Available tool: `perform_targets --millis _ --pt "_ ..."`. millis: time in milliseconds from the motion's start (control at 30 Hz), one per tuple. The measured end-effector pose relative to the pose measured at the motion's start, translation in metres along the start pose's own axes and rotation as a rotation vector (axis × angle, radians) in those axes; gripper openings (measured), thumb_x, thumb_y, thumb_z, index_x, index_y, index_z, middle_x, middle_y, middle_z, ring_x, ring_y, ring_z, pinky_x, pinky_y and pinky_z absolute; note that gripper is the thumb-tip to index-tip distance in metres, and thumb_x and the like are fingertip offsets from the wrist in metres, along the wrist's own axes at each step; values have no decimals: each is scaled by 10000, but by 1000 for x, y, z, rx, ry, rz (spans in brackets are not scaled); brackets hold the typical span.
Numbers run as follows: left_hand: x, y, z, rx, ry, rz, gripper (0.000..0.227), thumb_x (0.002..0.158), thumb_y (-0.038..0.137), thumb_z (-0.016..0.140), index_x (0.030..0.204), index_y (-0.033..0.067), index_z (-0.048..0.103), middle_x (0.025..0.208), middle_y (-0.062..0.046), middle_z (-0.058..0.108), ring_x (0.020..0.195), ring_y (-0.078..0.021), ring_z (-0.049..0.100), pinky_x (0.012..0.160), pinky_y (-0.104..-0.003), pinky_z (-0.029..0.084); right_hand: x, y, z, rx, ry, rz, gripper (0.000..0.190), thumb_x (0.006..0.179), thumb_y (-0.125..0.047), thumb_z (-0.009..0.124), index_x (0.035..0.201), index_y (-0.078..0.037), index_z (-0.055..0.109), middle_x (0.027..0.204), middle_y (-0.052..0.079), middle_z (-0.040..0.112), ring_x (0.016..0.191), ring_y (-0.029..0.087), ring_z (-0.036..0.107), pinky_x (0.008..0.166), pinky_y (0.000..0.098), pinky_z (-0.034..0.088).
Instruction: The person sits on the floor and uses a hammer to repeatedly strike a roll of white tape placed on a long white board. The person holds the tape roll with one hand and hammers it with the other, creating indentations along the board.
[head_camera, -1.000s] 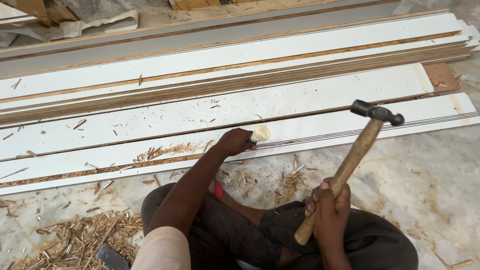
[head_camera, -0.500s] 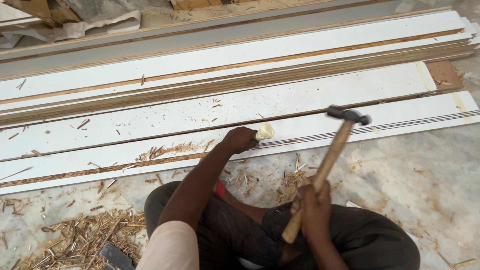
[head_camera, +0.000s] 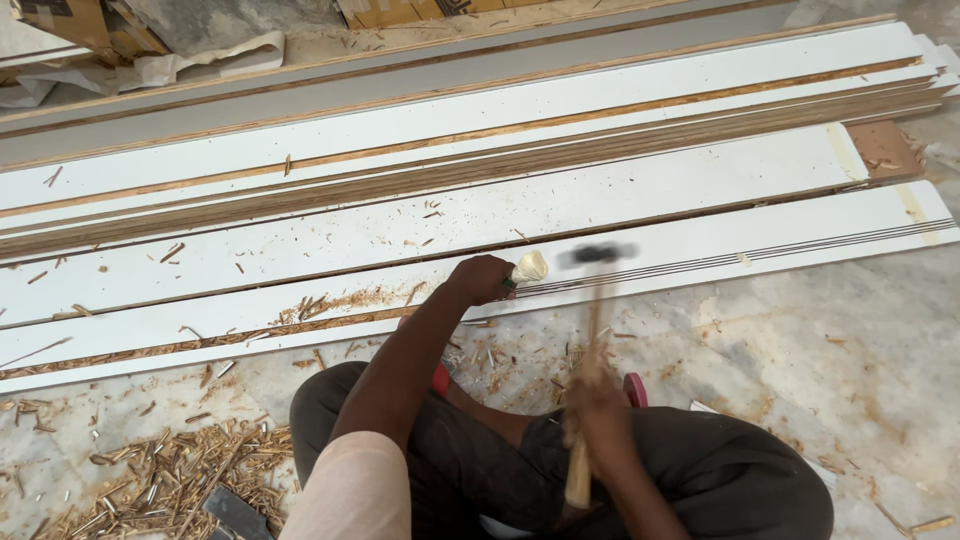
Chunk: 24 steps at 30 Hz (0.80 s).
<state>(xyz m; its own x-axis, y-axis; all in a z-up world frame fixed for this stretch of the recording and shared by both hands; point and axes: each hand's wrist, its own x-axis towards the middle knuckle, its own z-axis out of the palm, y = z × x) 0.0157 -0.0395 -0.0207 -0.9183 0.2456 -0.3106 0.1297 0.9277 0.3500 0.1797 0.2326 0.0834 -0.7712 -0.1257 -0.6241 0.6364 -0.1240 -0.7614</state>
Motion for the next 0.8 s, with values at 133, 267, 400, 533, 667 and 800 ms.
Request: perform_targets --millis 133,267,400,533,667,800 --pt "-23 -34 7 212 -146 -51 356 778 396 816 1058 188 745 1033 -63 743 1040 -293 698 856 -461 556 3 7 4 -137 -148 248 228 961 -208 613 1087 -55 500 683 39 493 464 133 444 378 301 374" --pt "-42 -54 -4 75 -32 -107 408 812 480 805 1056 161 727 1000 -94 738 1003 -321 696 833 -481 544 -2 -2 0 -176 -78 1 206 946 -196 603 1060 -37 539 660 48 524 440 146 475 367 316 414" --pt "-50 -52 -18 -96 156 -57 323 808 388 780 1033 159 750 966 -103 756 952 -331 715 805 -473 551 2 -25 -10 -52 31 -206 180 934 -172 563 1074 -62 534 684 37 540 443 127 457 362 313 412" --pt "-42 -25 -18 -148 136 -32 340 834 431 774 1019 148 736 944 -99 755 931 -323 715 804 -471 544 -2 -29 -14 74 87 -169 209 970 -209 577 1050 -50 467 687 34 495 453 123 456 378 304 390" --pt "-31 -4 -13 -106 147 32 345 832 427 781 1034 154 727 970 -85 753 952 -320 702 803 -473 537 -4 -29 -13 59 74 -110 197 970 -217 583 1042 -63 482 679 42 491 448 129 444 380 310 381" --pt "-28 -1 -14 -83 109 5 348 838 424 782 1053 157 724 976 -79 755 964 -310 703 816 -466 536 -5 -30 -13 53 51 -127 186 969 -217 579 1039 -66 497 679 41 495 447 128 444 378 308 380"
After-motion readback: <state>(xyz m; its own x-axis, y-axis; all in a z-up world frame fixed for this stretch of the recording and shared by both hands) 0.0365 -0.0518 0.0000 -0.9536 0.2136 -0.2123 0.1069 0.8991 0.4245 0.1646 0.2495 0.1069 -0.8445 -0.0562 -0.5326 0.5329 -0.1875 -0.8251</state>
